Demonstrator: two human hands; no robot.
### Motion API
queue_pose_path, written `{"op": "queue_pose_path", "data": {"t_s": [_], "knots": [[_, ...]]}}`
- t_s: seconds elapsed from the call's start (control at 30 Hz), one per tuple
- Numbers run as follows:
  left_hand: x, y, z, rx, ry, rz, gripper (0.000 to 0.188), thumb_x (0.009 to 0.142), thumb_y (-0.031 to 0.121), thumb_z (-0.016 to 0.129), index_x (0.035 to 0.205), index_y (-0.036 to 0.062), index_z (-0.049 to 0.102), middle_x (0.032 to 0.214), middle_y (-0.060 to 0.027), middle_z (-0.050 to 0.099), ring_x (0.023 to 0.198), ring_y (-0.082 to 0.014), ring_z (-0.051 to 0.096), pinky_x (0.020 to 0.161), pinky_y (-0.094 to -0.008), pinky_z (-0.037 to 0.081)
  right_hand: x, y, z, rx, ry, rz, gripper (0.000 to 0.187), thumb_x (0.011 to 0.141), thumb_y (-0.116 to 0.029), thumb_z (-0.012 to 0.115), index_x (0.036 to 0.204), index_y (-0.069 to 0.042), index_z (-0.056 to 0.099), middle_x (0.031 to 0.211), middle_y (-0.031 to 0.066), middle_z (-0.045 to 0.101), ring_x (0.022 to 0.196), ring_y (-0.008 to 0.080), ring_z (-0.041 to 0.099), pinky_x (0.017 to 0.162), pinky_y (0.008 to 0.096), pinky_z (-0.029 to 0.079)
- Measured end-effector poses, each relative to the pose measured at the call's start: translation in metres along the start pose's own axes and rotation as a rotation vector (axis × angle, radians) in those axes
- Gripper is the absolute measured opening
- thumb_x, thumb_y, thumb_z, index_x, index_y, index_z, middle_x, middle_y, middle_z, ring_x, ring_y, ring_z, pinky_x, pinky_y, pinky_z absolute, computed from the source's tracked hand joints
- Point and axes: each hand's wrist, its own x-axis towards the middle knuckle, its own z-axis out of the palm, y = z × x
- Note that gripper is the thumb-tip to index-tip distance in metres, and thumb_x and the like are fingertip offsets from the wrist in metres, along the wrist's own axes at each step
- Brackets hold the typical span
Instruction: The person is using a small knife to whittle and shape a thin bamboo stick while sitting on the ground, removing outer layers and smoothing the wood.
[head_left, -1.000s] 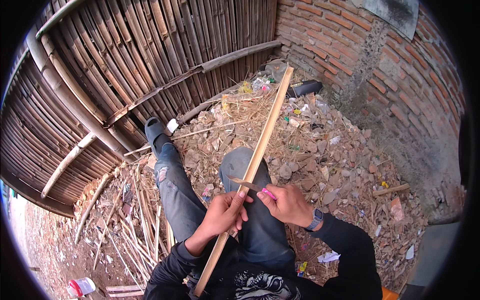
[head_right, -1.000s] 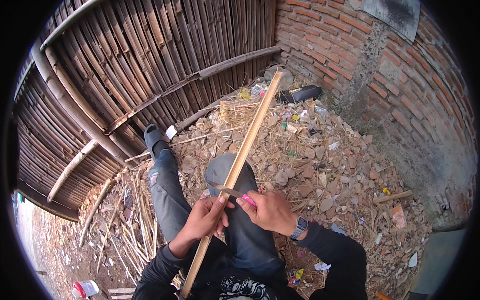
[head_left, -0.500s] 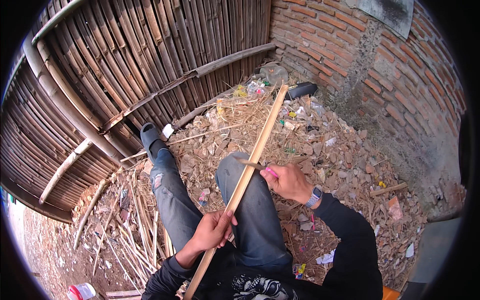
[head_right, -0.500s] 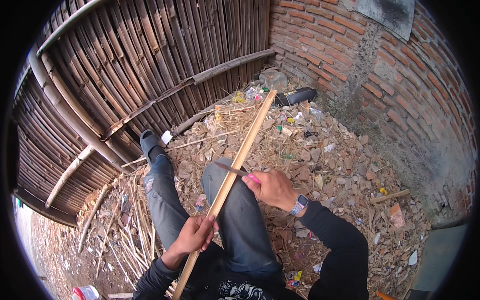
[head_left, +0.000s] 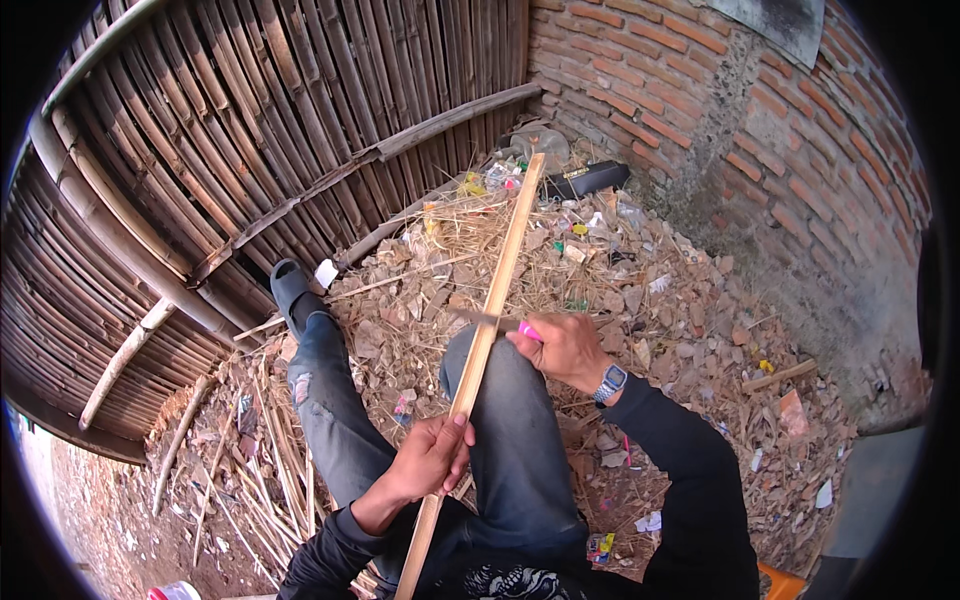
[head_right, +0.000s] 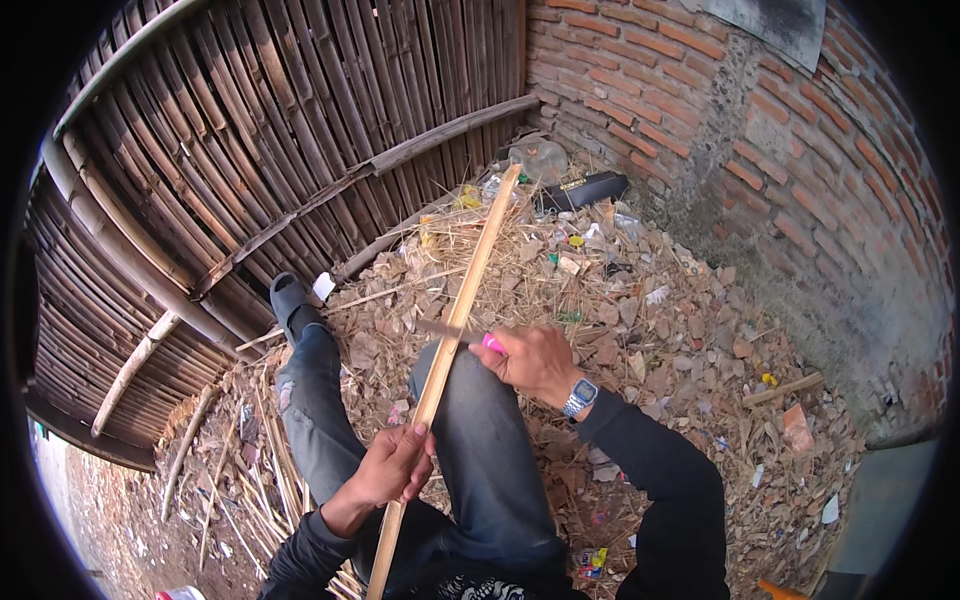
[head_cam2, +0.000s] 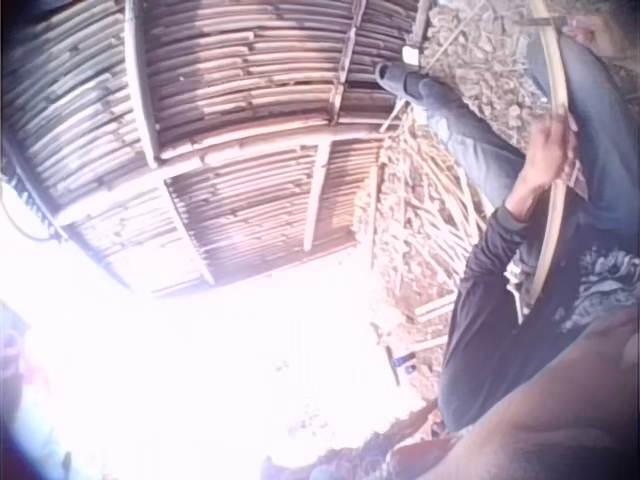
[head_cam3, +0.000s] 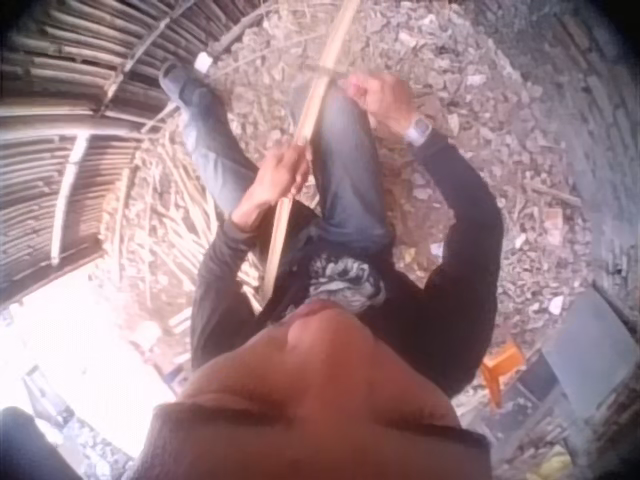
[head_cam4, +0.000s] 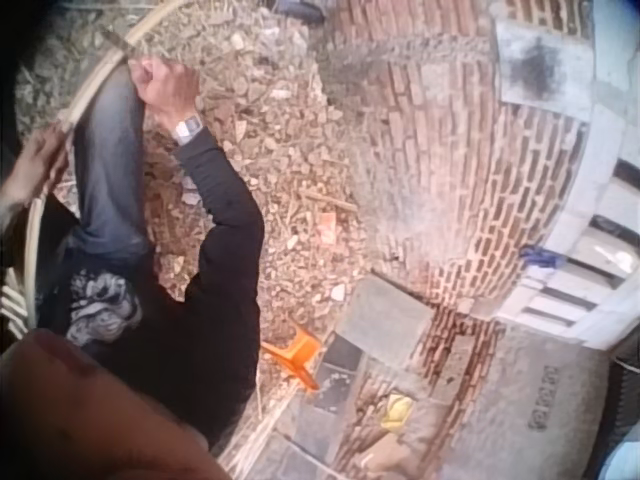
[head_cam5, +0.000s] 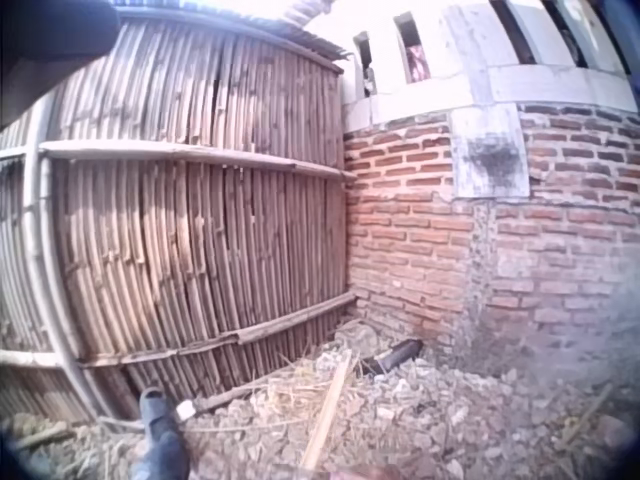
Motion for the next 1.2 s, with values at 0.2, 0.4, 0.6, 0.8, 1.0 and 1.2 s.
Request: {"op": "queue_pose_path", "data": {"t_s": [0.2,0.4,0.6,0.8,1.0,1.2], "knots": [[-0.022,0.013,-0.002,0.112,-0.072,-0.153,0.042,0.117,0.033,0.035,0.098,0.0032,0.058,0.056,-0.0016,0.049,0.037,-0.01,0.044,0.038,-0.0237,0.038,0.046,0.098,-0.059,-0.185,0.113,0.261,0.049,0.106,-0.046,0.058,0.078,-0.006,0.065,0.053,0.0147,0.057,0.048,0.0369,0.061,0.046,0.0464,0.045],[0.008,0.028,-0.024,-0.021,-0.136,-0.049,0.043,0.117,0.033,0.033,0.1,0.0028,0.058,0.056,-0.0031,0.05,0.038,-0.0106,0.046,0.038,-0.0234,0.037,0.055,0.047,-0.056,-0.045,-0.146,-0.032,0.046,0.102,-0.05,0.062,0.081,-0.009,0.067,0.055,0.0123,0.061,0.048,0.0342,0.063,0.048,0.0468,0.05],[-0.003,0.026,-0.016,0.035,-0.223,-0.206,0.044,0.117,0.035,0.032,0.1,0.0035,0.057,0.06,-0.0025,0.052,0.041,-0.0111,0.048,0.038,-0.024,0.041,0.056,0.138,-0.068,-0.28,0.025,0.208,0.048,0.102,-0.052,0.06,0.083,-0.009,0.069,0.059,0.0145,0.064,0.054,0.0359,0.067,0.05,0.0482,0.052],[-0.014,0.003,-0.002,0.041,-0.209,-0.215,0.044,0.117,0.036,0.033,0.099,0.0038,0.058,0.058,-0.0022,0.05,0.04,-0.0102,0.047,0.037,-0.0233,0.039,0.009,0.183,-0.063,-0.422,0.191,0.463,0.049,0.104,-0.05,0.056,0.085,-0.007,0.07,0.064,0.0184,0.067,0.062,0.0428,0.068,0.058,0.0541,0.053],[-0.066,-0.016,0.017,0.138,-0.312,-0.148,0.046,0.116,0.038,0.035,0.1,0.0022,0.058,0.059,-0.002,0.053,0.04,-0.0096,0.049,0.038,-0.0241,0.039,-0.072,0.264,-0.108,-0.306,0.455,1.115,0.075,0.108,-0.062,0.035,0.096,0.001,0.075,0.092,0.0336,0.07,0.093,0.052,0.067,0.082,0.0573,0.052],[-0.077,-0.03,0.02,0.083,-0.147,-0.097,0.046,0.116,0.039,0.034,0.103,0.0017,0.058,0.062,-0.005,0.057,0.042,-0.0119,0.054,0.04,-0.024,0.044,-0.111,0.22,-0.166,0.172,0.515,1.005,0.069,0.107,-0.062,0.043,0.069,-0.006,0.054,0.06,0.007,0.052,0.055,0.0229,0.056,0.056,0.0416,0.044]]}}
